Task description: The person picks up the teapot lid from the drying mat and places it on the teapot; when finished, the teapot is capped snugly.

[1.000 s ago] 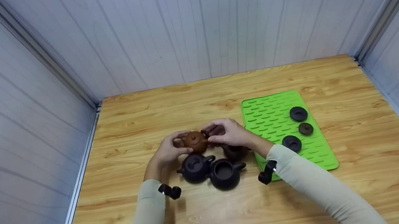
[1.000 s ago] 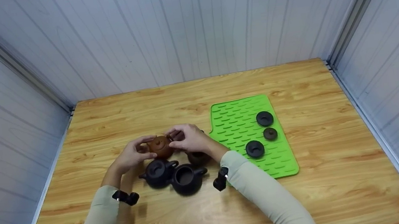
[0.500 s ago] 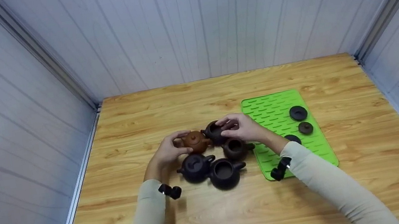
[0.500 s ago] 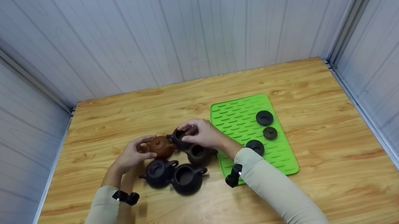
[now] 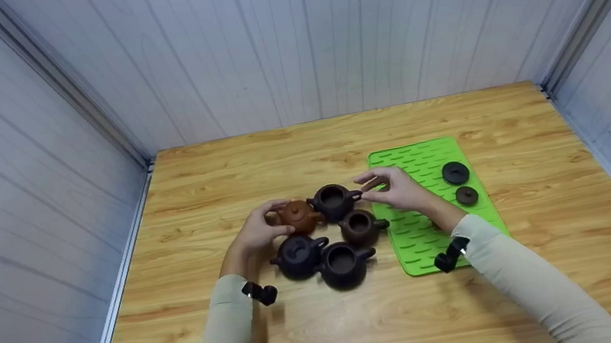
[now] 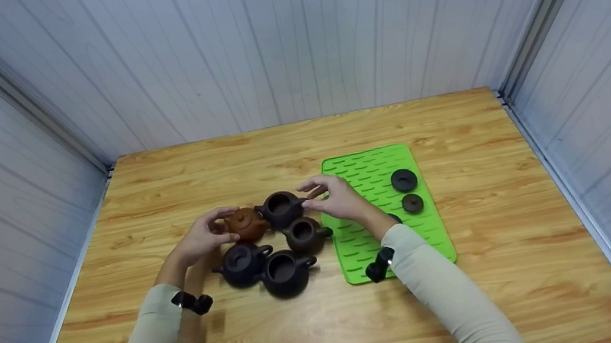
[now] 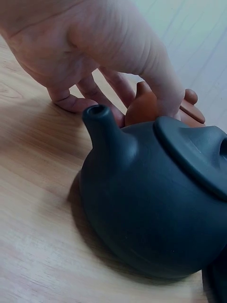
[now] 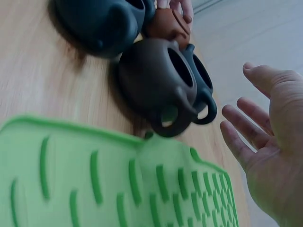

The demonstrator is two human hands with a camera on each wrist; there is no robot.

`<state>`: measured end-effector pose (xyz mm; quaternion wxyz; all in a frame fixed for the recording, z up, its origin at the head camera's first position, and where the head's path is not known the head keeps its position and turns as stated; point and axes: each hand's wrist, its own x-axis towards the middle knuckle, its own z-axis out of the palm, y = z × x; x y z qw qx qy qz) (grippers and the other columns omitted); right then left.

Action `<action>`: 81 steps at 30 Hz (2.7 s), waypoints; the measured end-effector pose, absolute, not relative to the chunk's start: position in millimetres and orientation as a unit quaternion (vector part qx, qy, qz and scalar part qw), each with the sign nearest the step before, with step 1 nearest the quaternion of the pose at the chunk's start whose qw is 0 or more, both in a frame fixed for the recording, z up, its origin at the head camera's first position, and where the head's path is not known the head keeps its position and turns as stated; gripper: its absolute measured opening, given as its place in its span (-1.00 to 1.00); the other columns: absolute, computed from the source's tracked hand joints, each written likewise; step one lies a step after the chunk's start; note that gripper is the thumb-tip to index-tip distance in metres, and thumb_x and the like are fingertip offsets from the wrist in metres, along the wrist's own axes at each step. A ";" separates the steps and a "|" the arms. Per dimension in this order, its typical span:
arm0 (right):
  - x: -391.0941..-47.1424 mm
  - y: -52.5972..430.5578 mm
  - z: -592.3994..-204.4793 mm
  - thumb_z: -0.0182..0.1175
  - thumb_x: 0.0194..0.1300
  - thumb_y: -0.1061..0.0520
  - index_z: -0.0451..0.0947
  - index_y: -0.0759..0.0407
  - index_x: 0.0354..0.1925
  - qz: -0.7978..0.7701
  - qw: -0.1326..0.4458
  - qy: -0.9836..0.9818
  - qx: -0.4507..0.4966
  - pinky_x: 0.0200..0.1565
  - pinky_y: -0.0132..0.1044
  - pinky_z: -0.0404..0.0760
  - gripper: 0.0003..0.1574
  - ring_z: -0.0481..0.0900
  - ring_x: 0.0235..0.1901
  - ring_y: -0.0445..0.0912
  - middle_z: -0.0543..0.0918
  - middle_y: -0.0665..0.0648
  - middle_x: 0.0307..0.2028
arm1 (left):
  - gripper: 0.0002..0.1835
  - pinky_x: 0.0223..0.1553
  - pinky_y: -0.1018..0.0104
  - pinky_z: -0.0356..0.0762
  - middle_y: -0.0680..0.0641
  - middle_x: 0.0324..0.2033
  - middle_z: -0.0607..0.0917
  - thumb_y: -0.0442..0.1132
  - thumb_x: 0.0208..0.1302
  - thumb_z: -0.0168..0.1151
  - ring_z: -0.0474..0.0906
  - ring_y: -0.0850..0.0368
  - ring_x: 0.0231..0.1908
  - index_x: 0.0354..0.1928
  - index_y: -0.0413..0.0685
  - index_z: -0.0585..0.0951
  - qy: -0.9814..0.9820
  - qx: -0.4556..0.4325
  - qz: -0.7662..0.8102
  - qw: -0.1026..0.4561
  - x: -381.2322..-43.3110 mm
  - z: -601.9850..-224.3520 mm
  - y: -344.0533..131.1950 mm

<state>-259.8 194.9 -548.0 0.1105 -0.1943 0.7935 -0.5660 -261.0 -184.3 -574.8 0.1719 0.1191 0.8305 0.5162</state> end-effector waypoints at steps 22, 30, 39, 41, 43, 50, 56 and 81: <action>-245.3 274.9 -549.2 0.37 0.62 0.20 0.58 0.42 0.45 -0.532 0.085 0.833 -0.125 0.10 -0.52 0.71 -0.42 0.65 0.42 0.42 0.61 0.52 0.46 | -0.23 0.58 -0.33 0.47 -0.26 0.63 0.51 -0.17 0.47 0.55 0.43 -0.37 0.61 0.64 -0.10 0.50 0.848 0.142 0.489 0.147 -273.5 -554.3 -153.9; -243.4 299.2 -547.0 0.36 0.62 0.23 0.57 0.46 0.45 -0.529 0.062 0.839 -0.110 0.13 -0.59 0.68 -0.43 0.63 0.42 0.45 0.60 0.51 0.46 | -0.24 0.52 -0.30 0.55 -0.28 0.61 0.54 -0.14 0.47 0.56 0.53 -0.34 0.55 0.64 0.06 0.52 0.858 0.178 0.462 0.137 -278.1 -542.3 -133.2; -241.1 324.1 -544.4 0.37 0.64 0.15 0.58 0.39 0.46 -0.501 0.052 0.859 -0.095 0.06 -0.56 0.69 -0.41 0.81 0.17 -0.03 0.69 0.53 0.36 | -0.19 0.45 -0.22 0.64 -0.20 0.55 0.64 0.06 0.49 0.55 0.65 -0.28 0.45 0.68 0.09 0.49 0.897 0.202 0.371 0.132 -286.0 -541.8 -111.4; -240.6 329.5 -544.0 0.38 0.63 0.14 0.59 0.38 0.46 -0.496 0.049 0.862 -0.090 0.02 -0.53 0.72 -0.41 0.79 0.04 -0.24 0.72 0.55 0.30 | -0.18 0.44 -0.22 0.64 -0.20 0.54 0.66 0.08 0.48 0.55 0.68 -0.28 0.41 0.67 0.10 0.49 0.903 0.204 0.355 0.129 -287.2 -543.3 -108.3; -239.3 334.7 -541.7 0.39 0.62 0.12 0.60 0.37 0.46 -0.495 0.049 0.864 -0.081 0.00 -0.53 0.72 -0.41 0.74 -0.03 -0.37 0.75 0.54 0.27 | -0.18 0.44 -0.22 0.64 -0.19 0.53 0.66 0.09 0.47 0.56 0.70 -0.27 0.39 0.67 0.10 0.50 0.908 0.208 0.341 0.129 -287.8 -544.2 -106.1; -238.6 353.0 -539.3 0.37 0.65 0.07 0.61 0.31 0.47 -0.468 0.027 0.880 -0.076 0.05 -0.61 0.60 -0.42 0.64 0.03 -0.50 0.71 0.47 0.33 | -0.21 0.42 -0.18 0.65 -0.18 0.50 0.70 0.09 0.46 0.57 0.79 -0.19 0.29 0.64 0.12 0.53 0.917 0.213 0.313 0.130 -288.3 -547.2 -104.4; -239.7 365.4 -541.3 0.36 0.66 0.05 0.64 0.25 0.46 -0.457 0.005 0.886 -0.073 0.08 -0.63 0.56 -0.44 0.66 0.18 -0.24 0.64 0.44 0.39 | -0.26 0.45 -0.17 0.63 -0.16 0.47 0.73 0.02 0.46 0.57 0.79 -0.17 0.30 0.61 0.15 0.57 0.918 0.207 0.310 0.132 -289.9 -552.5 -103.9; -254.9 380.8 -583.1 0.33 0.67 0.13 0.53 0.41 0.51 -0.466 0.027 0.884 -0.004 -0.01 -0.62 0.54 -0.37 0.58 0.04 -0.26 0.57 0.50 0.35 | -0.37 0.62 -0.25 0.39 -0.04 0.45 0.75 0.02 0.39 0.59 0.68 -0.13 0.47 0.47 0.26 0.65 0.913 0.171 0.342 0.142 -292.3 -561.5 -101.9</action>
